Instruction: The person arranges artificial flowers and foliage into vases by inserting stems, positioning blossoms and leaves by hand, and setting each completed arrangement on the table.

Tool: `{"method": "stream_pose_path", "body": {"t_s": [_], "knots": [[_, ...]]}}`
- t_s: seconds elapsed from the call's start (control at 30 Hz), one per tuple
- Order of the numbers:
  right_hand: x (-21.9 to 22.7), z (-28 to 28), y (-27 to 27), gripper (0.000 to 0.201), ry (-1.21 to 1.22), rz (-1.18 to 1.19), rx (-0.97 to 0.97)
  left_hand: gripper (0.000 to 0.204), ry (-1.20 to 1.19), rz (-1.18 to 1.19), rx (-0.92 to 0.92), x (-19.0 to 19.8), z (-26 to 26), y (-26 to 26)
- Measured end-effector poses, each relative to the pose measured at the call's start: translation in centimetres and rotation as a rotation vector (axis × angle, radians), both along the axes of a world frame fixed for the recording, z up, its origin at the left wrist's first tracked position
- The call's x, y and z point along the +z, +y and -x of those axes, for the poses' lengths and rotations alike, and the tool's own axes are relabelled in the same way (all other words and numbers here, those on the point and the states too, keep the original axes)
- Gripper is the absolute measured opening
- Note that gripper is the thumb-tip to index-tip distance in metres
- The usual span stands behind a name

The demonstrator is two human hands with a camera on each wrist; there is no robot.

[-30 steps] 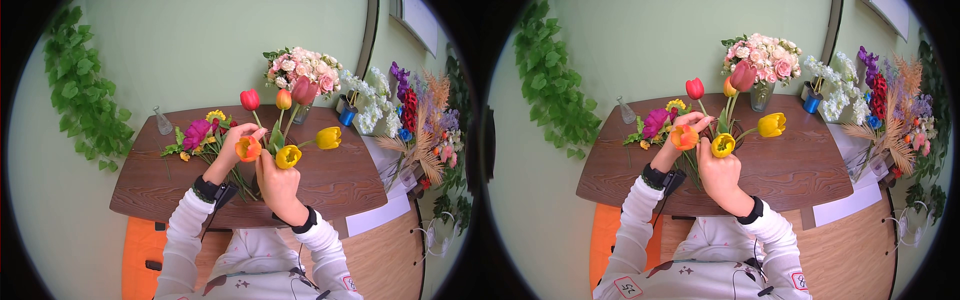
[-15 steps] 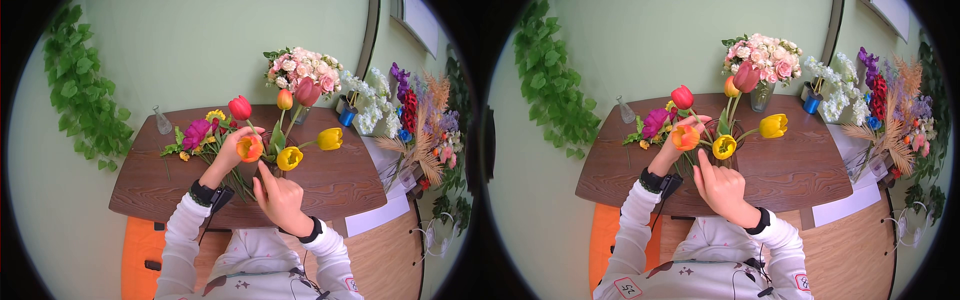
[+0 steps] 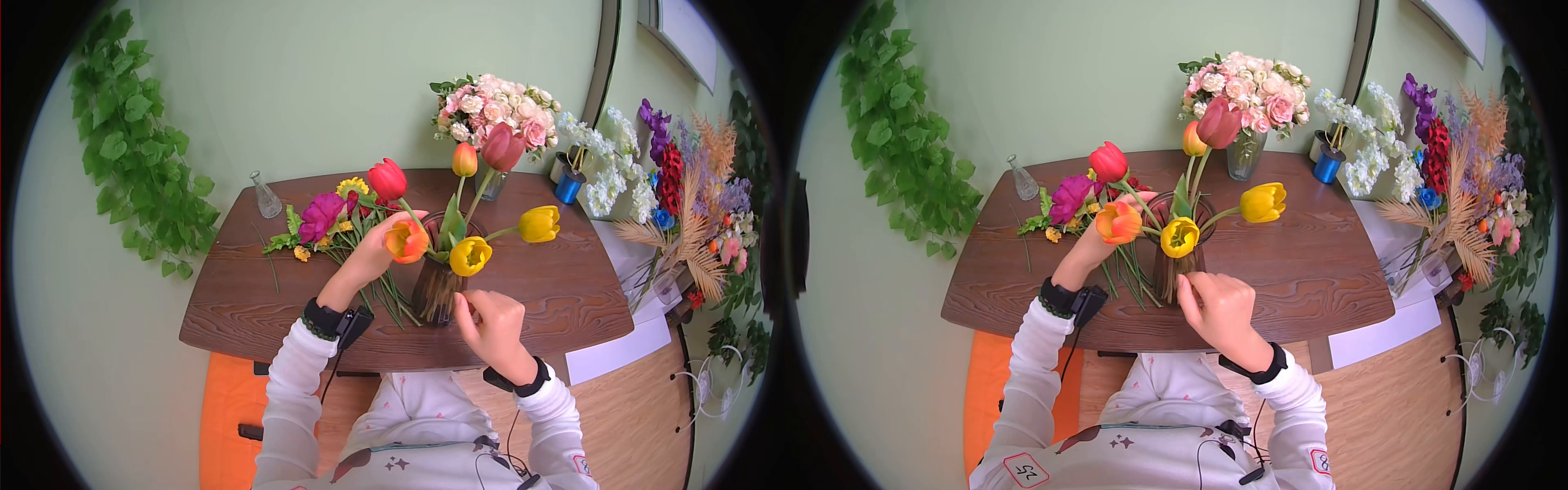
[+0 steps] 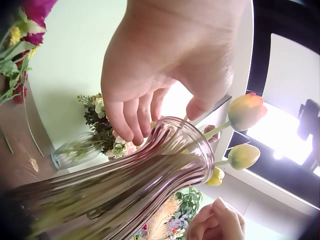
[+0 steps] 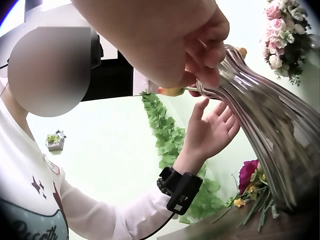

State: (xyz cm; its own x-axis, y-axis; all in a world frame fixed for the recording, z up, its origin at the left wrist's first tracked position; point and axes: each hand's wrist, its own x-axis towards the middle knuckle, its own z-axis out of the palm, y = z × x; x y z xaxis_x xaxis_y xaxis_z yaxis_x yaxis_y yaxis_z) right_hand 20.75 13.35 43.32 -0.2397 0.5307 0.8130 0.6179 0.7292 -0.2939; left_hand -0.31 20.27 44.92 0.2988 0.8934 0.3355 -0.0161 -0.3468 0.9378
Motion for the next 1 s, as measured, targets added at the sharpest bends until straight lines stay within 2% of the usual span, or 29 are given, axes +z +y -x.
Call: {"method": "stream_pose_path", "body": {"t_s": [0.07,0.1,0.17,0.2,0.27,0.37,0.4,0.47,0.57,0.7,0.8,0.87,1.0], "knots": [[0.0,-0.4,0.1,0.015,0.009,0.07,-0.02,0.053,-0.151,0.124,-0.1,-0.3,0.0,0.0],[0.0,-0.5,0.2,0.015,0.01,0.07,-0.018,0.053,-0.15,0.124,-0.099,-0.3,0.0,-0.3],[-0.2,-0.6,0.5,0.018,0.045,0.123,-0.023,0.061,0.111,0.063,-0.059,0.2,-0.2,-1.5],[-0.3,-0.7,0.6,0.018,0.045,0.122,-0.02,0.061,0.111,0.062,-0.056,-0.5,-0.2,-1.2],[-0.5,-0.8,0.7,0.019,0.045,0.166,-0.029,0.067,0.198,-0.078,-0.167,-2.5,-0.4,0.2],[-0.8,-1.0,0.8,0.02,0.056,0.174,-0.031,0.07,0.313,-0.153,-0.139,-3.5,-0.9,1.2],[-0.9,-1.2,0.8,0.02,0.056,0.176,-0.032,0.07,0.313,-0.152,-0.141,-3.7,-1.4,1.5],[-1.1,-1.3,0.8,0.021,0.062,0.186,-0.039,0.07,0.151,-0.232,-0.179,-3.8,-2.2,1.8],[-1.5,-1.6,0.8,0.023,0.074,0.197,-0.049,0.073,0.115,-0.172,-0.14,-3.3,-2.7,0.9],[-2.0,-1.9,0.7,0.024,0.091,0.208,-0.054,0.073,0.119,-0.138,-0.158,-3.8,-2.8,1.4],[-2.4,-2.1,0.6,0.025,0.105,0.222,-0.05,0.07,0.247,-0.18,-0.114,-3.9,-3.0,1.4],[-2.7,-2.2,0.6,0.026,0.121,0.252,-0.052,0.067,0.085,-0.207,-0.101,-4.1,-3.6,1.2],[-3.3,-2.5,0.4,0.025,0.126,0.264,-0.064,0.066,0.087,-0.262,-0.071,-3.3,-4.1,0.5]]}}
